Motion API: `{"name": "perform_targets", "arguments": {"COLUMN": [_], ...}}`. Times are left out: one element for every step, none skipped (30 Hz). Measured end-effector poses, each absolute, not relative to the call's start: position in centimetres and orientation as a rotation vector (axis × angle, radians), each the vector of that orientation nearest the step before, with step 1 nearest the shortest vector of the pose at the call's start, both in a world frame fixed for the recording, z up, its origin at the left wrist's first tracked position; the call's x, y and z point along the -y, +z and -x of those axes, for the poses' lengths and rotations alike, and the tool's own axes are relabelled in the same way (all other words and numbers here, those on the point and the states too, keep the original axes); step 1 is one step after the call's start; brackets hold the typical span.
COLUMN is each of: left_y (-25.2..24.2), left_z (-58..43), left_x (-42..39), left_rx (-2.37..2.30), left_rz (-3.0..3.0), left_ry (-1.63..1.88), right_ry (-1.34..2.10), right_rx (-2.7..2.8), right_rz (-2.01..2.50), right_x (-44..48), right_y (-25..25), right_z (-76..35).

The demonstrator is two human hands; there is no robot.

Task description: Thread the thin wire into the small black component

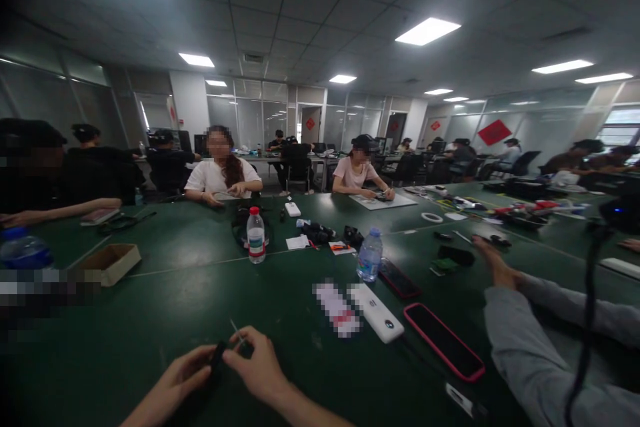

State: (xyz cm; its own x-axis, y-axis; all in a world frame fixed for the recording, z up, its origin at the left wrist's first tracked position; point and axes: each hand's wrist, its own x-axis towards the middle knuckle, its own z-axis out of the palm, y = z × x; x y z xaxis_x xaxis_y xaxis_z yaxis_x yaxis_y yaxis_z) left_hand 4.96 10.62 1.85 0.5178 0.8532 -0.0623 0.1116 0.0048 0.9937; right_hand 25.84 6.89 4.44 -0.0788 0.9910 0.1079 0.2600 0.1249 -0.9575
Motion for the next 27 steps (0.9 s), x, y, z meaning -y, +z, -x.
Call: {"name": "perform_targets", "arguments": {"left_y": [2.0,2.1,2.2,2.3,2.3,2.4,2.4,2.4,2.3,2.3,2.3,2.3,2.4,2.4,2.5,2.5,2.6,2.6,2.6,2.5,2.4,2.2,2.1,1.9,1.8,1.7,1.6], "left_z": [-5.4,-5.8,-6.0,-6.1,-6.1,-6.1,-6.0,-5.9,-5.8,-5.8,-5.8,-5.8,-5.9,-5.9,-6.0,-6.1,-6.2,-6.2,-6.3,-6.3,-6.3,-6.2,-6.2,-6.1,-6.0,-6.0,-5.9], "left_x": [-10.6,-10.6,-10.6,-10.7,-10.7,-10.8,-10.9,-10.9,-11.0,-11.1,-11.1,-11.2,-11.2,-11.3,-11.3,-11.4,-11.5,-11.5,-11.6,-11.7,-11.8,-11.9,-12.1,-12.1,-12.2,-12.3,-12.3], "left_rx": [-0.857,-0.833,-0.812,-0.793,-0.777,-0.771,-0.767,-0.764,-0.76,-0.741,-0.724,-0.706,-0.696,-0.694,-0.692,-0.693,-0.695,-0.698,-0.705,-0.714,-0.726,-0.742,-0.758,-0.772,-0.783,-0.786,-0.78], "left_rz": [-1.483,-1.498,-1.509,-1.518,-1.524,-1.525,-1.52,-1.506,-1.488,-1.462,-1.434,-1.412,-1.393,-1.381,-1.378,-1.381,-1.392,-1.408,-1.425,-1.435,-1.436,-1.428,-1.413,-1.392,-1.37,-1.351,-1.331], "left_ry": [0.711,0.703,0.696,0.688,0.678,0.672,0.67,0.675,0.684,0.696,0.708,0.703,0.698,0.689,0.679,0.669,0.657,0.645,0.634,0.627,0.626,0.631,0.641,0.654,0.667,0.679,0.693], "right_ry": [1.027,1.022,1.012,1.0,0.985,0.975,0.973,0.974,0.976,0.977,0.974,0.976,0.978,0.982,0.986,0.987,0.989,0.994,1.003,1.014,1.023,1.03,1.032,1.033,1.036,1.041,1.049], "right_rx": [1.502,1.503,1.507,1.519,1.538,1.564,1.6,1.639,1.676,1.709,1.732,1.752,1.767,1.782,1.794,1.801,1.804,1.804,1.803,1.802,1.8,1.798,1.796,1.795,1.794,1.791,1.788], "right_rz": [1.277,1.281,1.293,1.312,1.336,1.36,1.38,1.39,1.393,1.392,1.393,1.398,1.407,1.414,1.42,1.425,1.428,1.426,1.421,1.41,1.396,1.377,1.354,1.329,1.305,1.283,1.265], "right_x": [-7.0,-7.2,-7.4,-7.6,-7.8,-8.1,-8.3,-8.6,-8.8,-9.0,-9.1,-9.2,-9.3,-9.4,-9.4,-9.4,-9.3,-9.4,-9.4,-9.4,-9.5,-9.6,-9.7,-9.8,-9.8,-9.9,-9.9], "right_y": [4.4,4.4,4.4,4.5,4.6,4.8,4.9,5.0,5.1,5.2,5.2,5.3,5.4,5.5,5.6,5.7,5.7,5.7,5.7,5.6,5.4,5.2,5.0,4.8,4.6,4.5,4.4], "right_z": [-25.8,-25.7,-25.6,-25.4,-25.3,-25.2,-25.1,-24.9,-24.9,-24.8,-24.8,-24.8,-24.9,-24.9,-25.0,-25.1,-25.2,-25.2,-25.3,-25.3,-25.3,-25.3,-25.3,-25.2,-25.2,-25.2,-25.1]}}
